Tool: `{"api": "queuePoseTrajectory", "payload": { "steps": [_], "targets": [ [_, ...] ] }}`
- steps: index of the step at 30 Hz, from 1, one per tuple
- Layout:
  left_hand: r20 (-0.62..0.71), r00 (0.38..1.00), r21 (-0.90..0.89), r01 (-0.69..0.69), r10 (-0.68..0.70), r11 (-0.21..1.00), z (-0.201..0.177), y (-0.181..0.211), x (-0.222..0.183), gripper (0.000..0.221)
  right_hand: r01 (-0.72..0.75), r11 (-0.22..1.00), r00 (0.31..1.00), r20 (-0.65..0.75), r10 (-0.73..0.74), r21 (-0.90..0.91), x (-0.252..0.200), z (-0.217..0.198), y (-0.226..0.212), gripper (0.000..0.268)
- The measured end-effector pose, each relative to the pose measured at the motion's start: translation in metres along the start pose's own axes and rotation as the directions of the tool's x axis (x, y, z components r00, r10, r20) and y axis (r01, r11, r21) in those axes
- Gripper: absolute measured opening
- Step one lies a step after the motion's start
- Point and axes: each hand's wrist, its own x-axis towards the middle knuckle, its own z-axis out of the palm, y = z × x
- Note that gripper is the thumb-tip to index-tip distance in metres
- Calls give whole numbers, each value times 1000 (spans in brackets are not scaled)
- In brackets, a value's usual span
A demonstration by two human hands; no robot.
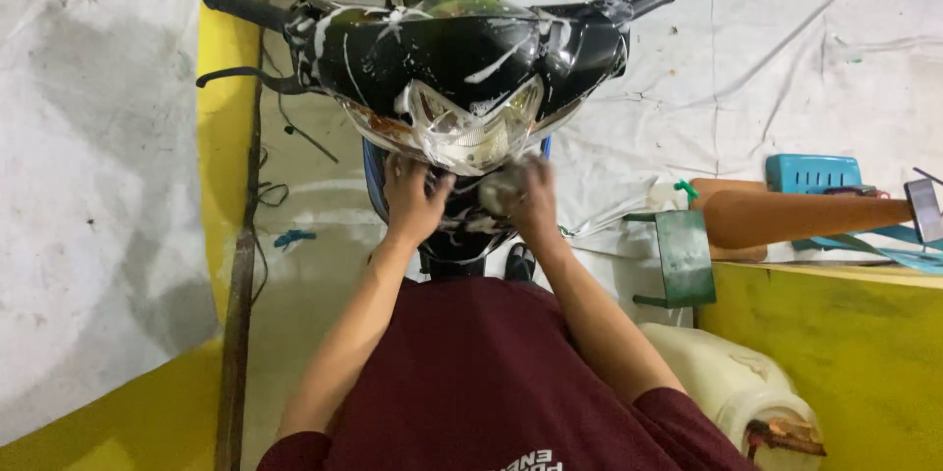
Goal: The person scrubs the front fairing, headlight, and handlebars of a black motorcycle using a soapy sponge. They repeatedly wipe the soapy surfaces and rinse the sponge in a green bucket placed on the seat.
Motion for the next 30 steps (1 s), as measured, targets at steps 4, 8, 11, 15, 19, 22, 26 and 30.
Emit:
{"api": "queuePoseTrajectory", "payload": {
  "steps": [4, 8, 11, 15, 19, 22, 26, 30],
  "targets": [
    [187, 982, 61, 16, -27, 998, 18, -8, 10, 62, 77, 997, 889, -451, -83, -31, 38, -4, 61, 75],
    [347, 926, 194, 87, -152, 977, 38, -14, 14, 78, -16, 995, 920, -389, 52, 97, 53, 10, 48, 49],
    [399, 892, 258, 115, -214, 959, 51, -20, 19, 79, 94, 994, 971, -224, -78, 63, 23, 13, 11, 53],
    [414, 879, 212, 162, -239, 964, 52, -30, 8, 71, 291, 942, 927, -194, -320, -164, -15, 16, 40, 53],
    [417, 873, 207, 180, -253, 962, 52, -26, 8, 68, -335, 935, 913, -207, 352, 112, 36, -11, 61, 46],
    [407, 879, 242, 159, -249, 957, 55, -30, 5, 64, -186, 968, 900, -365, 236, 169, 65, 16, 74, 16],
    [393, 893, 264, 121, -221, 957, 58, -34, 7, 64, 62, 997, 961, -268, -74, -54, 36, 21, 20, 30],
    [386, 895, 263, 127, -225, 957, 63, -41, 2, 67, 346, 930, 886, -286, -366, -121, -6, 6, 35, 45]
  ]
}}
